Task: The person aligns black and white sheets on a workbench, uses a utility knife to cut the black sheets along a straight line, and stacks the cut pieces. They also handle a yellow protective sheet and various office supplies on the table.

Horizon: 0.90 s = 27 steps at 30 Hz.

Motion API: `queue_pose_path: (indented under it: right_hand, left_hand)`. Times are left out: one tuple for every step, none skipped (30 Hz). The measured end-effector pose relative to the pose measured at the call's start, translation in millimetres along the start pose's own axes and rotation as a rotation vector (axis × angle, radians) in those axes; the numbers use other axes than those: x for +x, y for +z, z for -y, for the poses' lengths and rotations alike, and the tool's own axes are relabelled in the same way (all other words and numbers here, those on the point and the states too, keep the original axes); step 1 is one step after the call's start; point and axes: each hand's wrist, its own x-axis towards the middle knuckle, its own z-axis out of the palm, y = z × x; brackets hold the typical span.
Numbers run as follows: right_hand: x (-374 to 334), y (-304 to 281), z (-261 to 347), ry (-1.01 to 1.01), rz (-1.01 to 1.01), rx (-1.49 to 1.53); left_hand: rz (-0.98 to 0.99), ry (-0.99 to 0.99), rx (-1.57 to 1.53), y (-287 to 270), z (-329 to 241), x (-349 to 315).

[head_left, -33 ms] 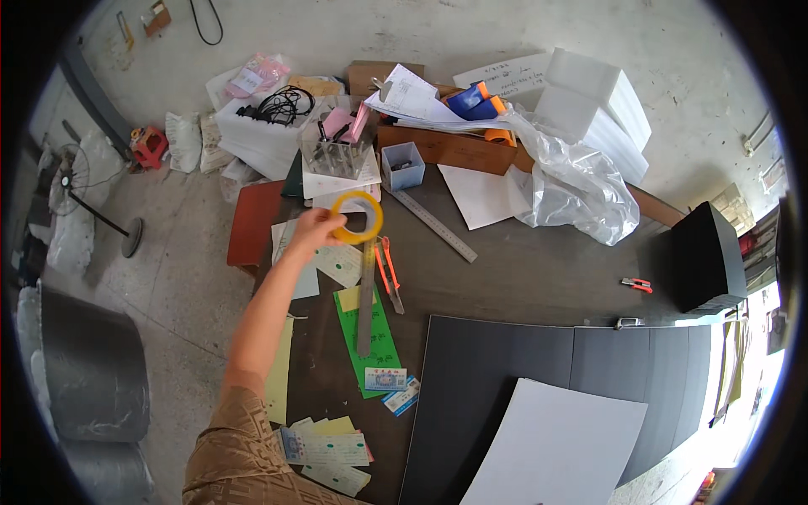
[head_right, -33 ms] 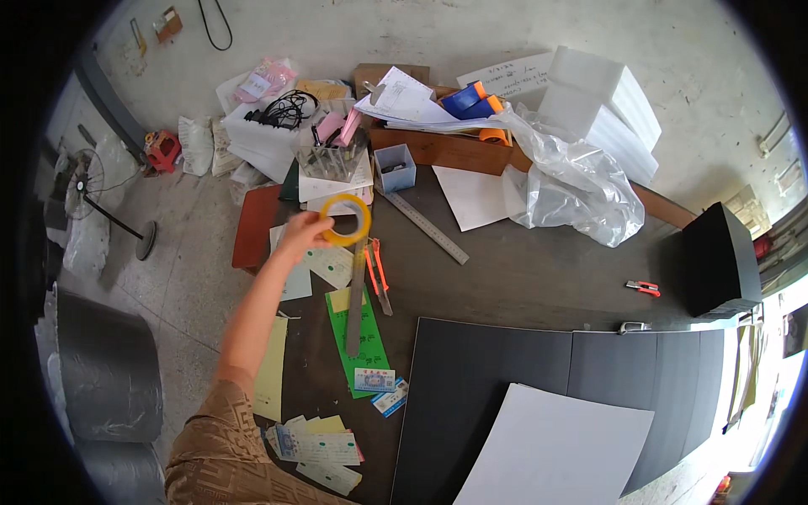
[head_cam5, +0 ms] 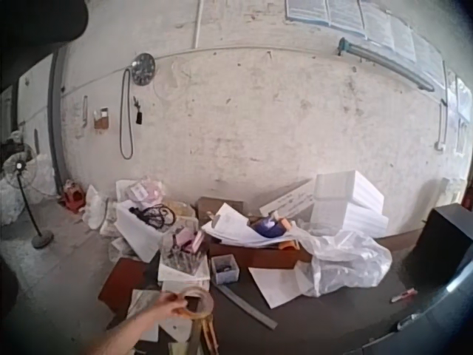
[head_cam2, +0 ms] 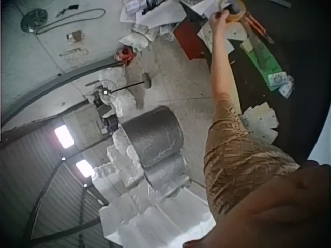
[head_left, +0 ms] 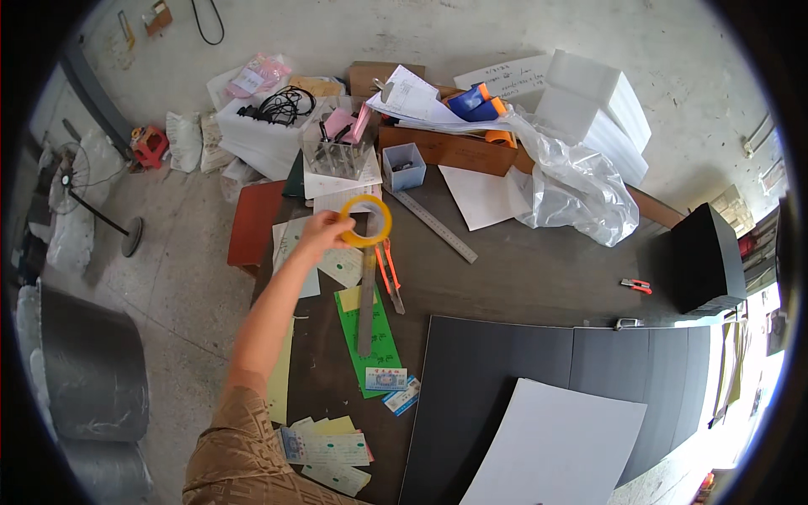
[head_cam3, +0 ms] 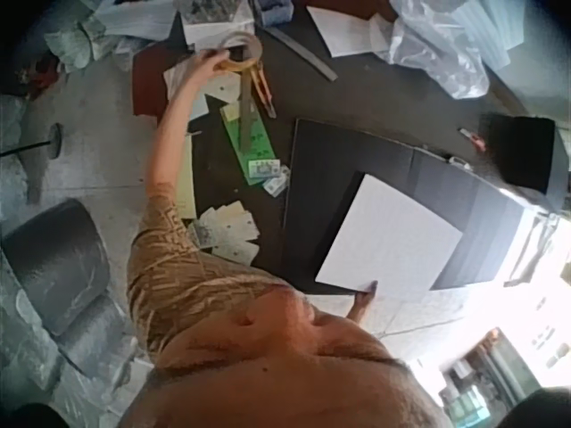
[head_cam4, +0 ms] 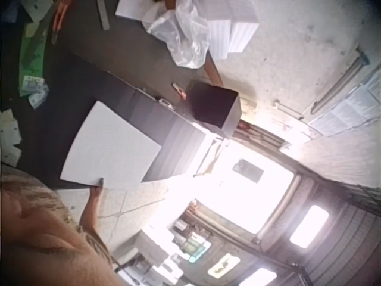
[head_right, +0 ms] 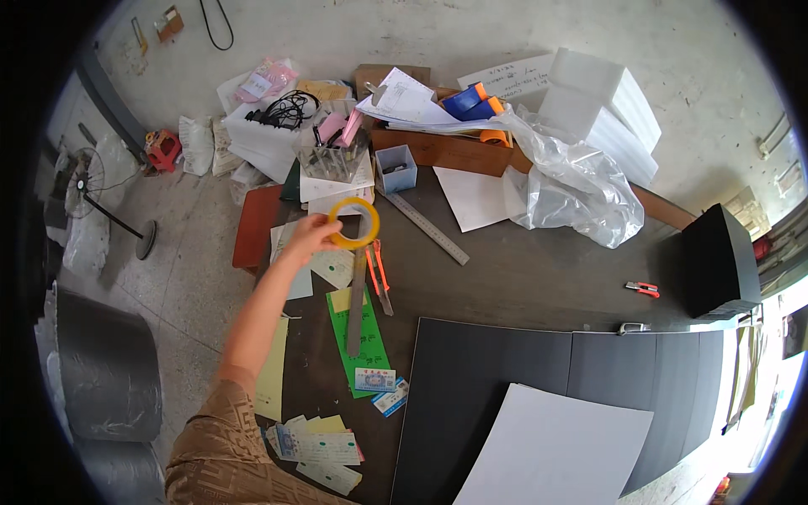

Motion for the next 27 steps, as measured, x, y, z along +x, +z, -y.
queue_pose_path:
  right_hand:
    - [1.0, 4.7, -0.3, 0.001, 0.005, -0.01]
    - [3.2, 9.6, 1.4, 0.001, 0.01, -0.023]
    - [4.8, 14.1, 1.3, -0.002, 0.015, -0.038]
    - [2.5, 12.7, 2.9, -0.016, 0.01, -0.039]
    - [0.5, 11.6, 2.7, -0.02, 0.008, -0.043]
    - [0.2, 11.7, 3.5, -0.03, 0.007, -0.045]
    - [0.7, 12.2, 1.1, -0.033, 0.007, -0.045]
    - [-1.0, 11.7, 1.8, -0.031, 0.009, -0.041]
    - [-3.3, 11.0, 2.8, -0.043, 0.001, -0.041]
    - [-2.6, 16.0, 0.9, -0.04, 0.004, -0.047]
    - [-4.0, 15.7, 0.5, -0.041, 0.003, -0.05]
    - [-4.1, 16.4, 0.0, -0.043, 0.002, -0.054]
    - [-2.8, 20.7, -1.0, -0.039, 0.009, -0.069]
    - [-1.0, 21.3, -2.2, -0.04, 0.014, -0.075]
    - [0.4, 21.7, -2.6, -0.034, 0.017, -0.078]
    - [-0.2, 13.9, -2.6, -0.036, 0.016, -0.075]
    - [3.9, 0.6, 0.7, -0.051, -0.013, -0.072]
    - [7.5, -15.3, 2.9, -0.068, -0.045, -0.063]
    - [8.6, -17.9, 1.5, -0.068, -0.072, -0.064]
    - [10.9, -19.4, 2.1, -0.061, -0.066, -0.044]
    - [12.7, -21.0, 3.4, -0.055, -0.061, -0.024]
    - [13.8, -18.8, 2.3, -0.039, -0.055, -0.009]
    - [15.6, -17.6, 2.6, -0.051, -0.03, -0.022]
    - [16.5, -17.0, 1.7, -0.062, -0.006, -0.035]
    - [16.3, -17.5, 2.7, -0.082, 0.017, -0.045]
    - [16.8, -17.6, 3.2, -0.061, 0.039, -0.048]
    - [17.9, -17.3, 2.9, -0.039, 0.062, -0.051]
  left_hand:
    - [0.036, -0.018, -0.032, 12.9, 2.8, -0.2]
    - [0.037, -0.014, -0.098, 23.6, 12.0, 3.9]
    - [0.039, -0.006, -0.164, 33.7, 23.7, 11.7]
    - [0.054, -0.001, -0.23, 46.4, 26.3, 15.8]
    - [-0.024, 0.054, 0.043, 51.6, 27.9, 17.0]
    - [-0.105, 0.109, 0.315, 55.1, 29.8, 17.1]
    - [-0.184, 0.167, 0.592, 58.8, 28.8, 16.4]
    - [-0.132, 0.332, 0.75, 60.0, 30.6, 11.1]
    - [-0.079, 0.498, 0.905, 59.7, 35.2, 1.4]
    - [-0.034, 0.663, 1.069, 54.3, 33.8, -10.6]
    - [0.128, 0.684, 1.166, 55.5, 24.9, -24.0]
    - [0.175, 0.753, 1.253, 55.6, 29.4, -29.7]
    - [0.213, 0.813, 1.347, 49.3, 34.3, -40.1]
    - [0.258, 0.878, 1.435, 46.1, 40.4, -44.7]
    - [0.276, 0.863, 1.501, 39.7, 50.1, -43.1]
    - [0.259, 0.883, 1.518, 39.4, 51.0, -44.9]
    - [0.242, 0.912, 1.526, 42.7, 49.2, -44.6]
    - [0.234, 0.943, 1.531, 49.7, 48.0, -42.8]
    - [0.23, 0.986, 1.508, 50.6, 45.4, -43.8]
    - [0.227, 1.029, 1.484, 55.3, 42.7, -42.5]
    - [0.225, 1.073, 1.458, 61.7, 39.9, -40.4]
    - [0.265, 1.086, 1.482, 65.6, 40.8, -39.1]
    - [0.3, 1.104, 1.498, 72.2, 42.2, -33.2]
    - [0.335, 1.123, 1.514, 77.7, 43.5, -28.3]
    - [0.292, 1.127, 1.514, 85.5, 46.4, -24.5]
    - [0.312, 1.151, 1.537, 88.6, 47.5, -19.8]
    - [0.331, 1.175, 1.561, 90.0, 47.5, -14.2]
